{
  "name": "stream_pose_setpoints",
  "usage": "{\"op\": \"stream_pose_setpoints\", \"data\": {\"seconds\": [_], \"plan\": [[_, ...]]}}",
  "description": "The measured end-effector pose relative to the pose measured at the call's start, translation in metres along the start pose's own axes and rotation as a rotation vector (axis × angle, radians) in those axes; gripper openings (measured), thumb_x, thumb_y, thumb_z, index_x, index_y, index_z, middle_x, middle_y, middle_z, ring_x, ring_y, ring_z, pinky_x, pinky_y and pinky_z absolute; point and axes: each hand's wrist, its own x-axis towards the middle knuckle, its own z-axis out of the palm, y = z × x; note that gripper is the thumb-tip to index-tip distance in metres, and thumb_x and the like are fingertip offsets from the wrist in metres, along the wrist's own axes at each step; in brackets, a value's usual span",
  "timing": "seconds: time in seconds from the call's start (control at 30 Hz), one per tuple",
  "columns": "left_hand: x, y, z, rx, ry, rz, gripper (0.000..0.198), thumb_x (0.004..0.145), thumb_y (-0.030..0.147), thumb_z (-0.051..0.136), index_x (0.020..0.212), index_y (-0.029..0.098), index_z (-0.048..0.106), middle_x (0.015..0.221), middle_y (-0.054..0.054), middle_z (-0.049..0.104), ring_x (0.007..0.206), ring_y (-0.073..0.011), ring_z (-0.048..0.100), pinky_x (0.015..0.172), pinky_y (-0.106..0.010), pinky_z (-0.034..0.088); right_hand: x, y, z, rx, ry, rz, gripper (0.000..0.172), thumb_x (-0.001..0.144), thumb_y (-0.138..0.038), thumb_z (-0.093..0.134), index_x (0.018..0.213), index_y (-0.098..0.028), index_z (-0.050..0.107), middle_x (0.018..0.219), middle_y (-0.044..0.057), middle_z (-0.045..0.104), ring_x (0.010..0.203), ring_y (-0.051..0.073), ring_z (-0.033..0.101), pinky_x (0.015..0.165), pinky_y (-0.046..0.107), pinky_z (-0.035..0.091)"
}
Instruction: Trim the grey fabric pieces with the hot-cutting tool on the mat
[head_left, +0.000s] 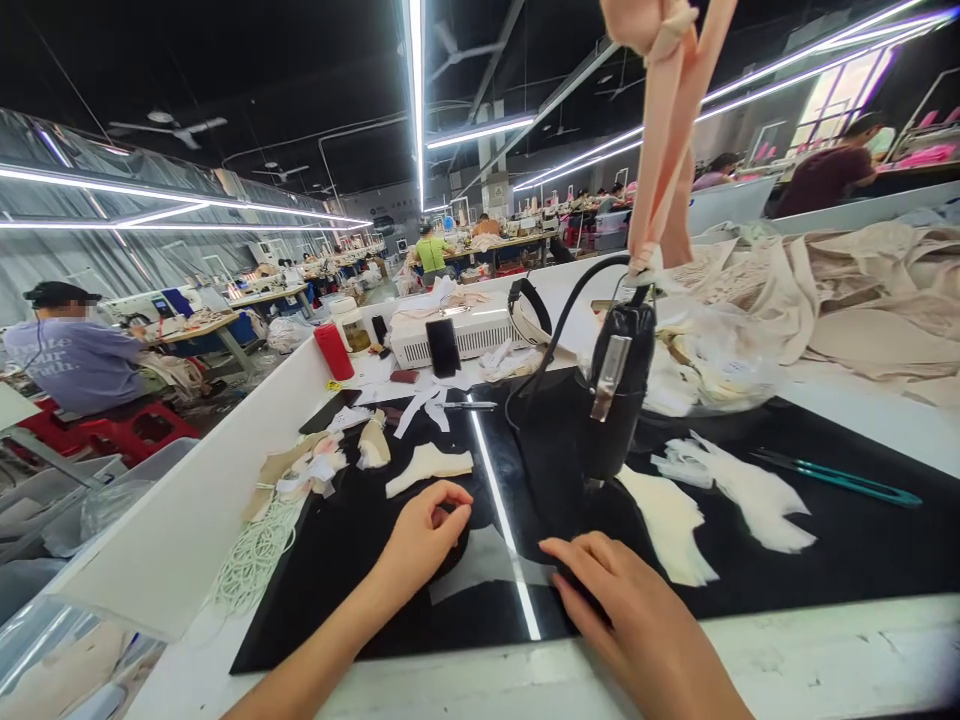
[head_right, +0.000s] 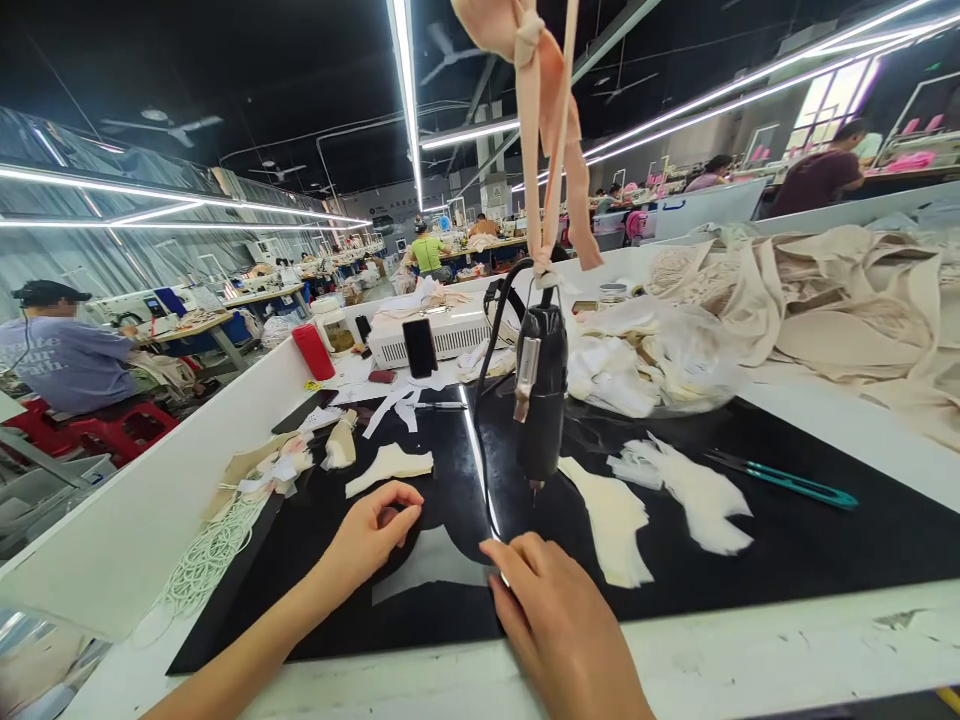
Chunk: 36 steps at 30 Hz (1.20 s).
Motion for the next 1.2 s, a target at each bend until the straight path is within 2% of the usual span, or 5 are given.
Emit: {"op": "stream_pose_setpoints", "data": {"seconds": [0.13, 0.3, 0.63, 0.8, 1.2], "plan": [[-0.012, -0.003, -0.003, 0.075, -0.001, 0.16, 0.015, 0.095, 0.035, 0.062, 0.098, 0.023, 0.072, 0.096, -0.002, 0.069, 0.077, -0.0167, 0.06, 0.075, -0.027, 0.048, 0.003, -0.017, -0.004, -0.087, -0.004, -0.09, 0.027, 0.106, -0.019, 0.05, 0.1, -0.024, 0.077, 0.077, 0.004, 0.066, 0.065, 0.022, 0.064, 0.062, 0.034, 0.047], [-0.017, -0.019, -0.004, 0.397, -0.049, 0.497, 0.026, 0.107, 0.032, 0.048, 0.105, 0.028, 0.074, 0.108, 0.0, 0.074, 0.09, -0.0167, 0.074, 0.081, -0.023, 0.056, 0.005, -0.012, -0.032, -0.206, -0.074, -0.022, 0.024, 0.107, -0.022, 0.053, 0.103, -0.026, 0.077, 0.083, 0.003, 0.07, 0.073, 0.02, 0.068, 0.068, 0.032, 0.051], [-0.012, -0.026, -0.001, 0.422, 0.108, 0.66, 0.028, 0.108, 0.037, 0.05, 0.109, 0.033, 0.077, 0.108, 0.003, 0.079, 0.087, -0.0147, 0.081, 0.079, -0.017, 0.062, 0.013, 0.108, -0.124, -0.566, 0.081, 0.461, 0.022, 0.108, -0.033, 0.059, 0.114, -0.018, 0.074, 0.106, 0.009, 0.076, 0.102, 0.026, 0.072, 0.095, 0.046, 0.058], [-0.011, -0.028, 0.0, 0.417, 0.105, 0.648, 0.028, 0.108, 0.039, 0.05, 0.109, 0.033, 0.077, 0.108, 0.003, 0.078, 0.087, -0.0144, 0.08, 0.078, -0.016, 0.062, 0.03, 0.133, -0.125, -0.649, 0.001, 0.649, 0.032, 0.104, -0.039, 0.069, 0.129, -0.02, 0.068, 0.132, 0.009, 0.07, 0.111, 0.024, 0.072, 0.095, 0.046, 0.062], [-0.011, -0.024, 0.001, 0.441, 0.115, 0.667, 0.03, 0.108, 0.036, 0.048, 0.107, 0.031, 0.078, 0.104, 0.002, 0.079, 0.083, -0.0147, 0.08, 0.074, -0.017, 0.062, 0.049, 0.133, -0.112, -0.721, -0.19, 0.715, 0.032, 0.105, -0.038, 0.068, 0.132, -0.022, 0.067, 0.137, 0.01, 0.068, 0.114, 0.024, 0.071, 0.097, 0.046, 0.062]]}}
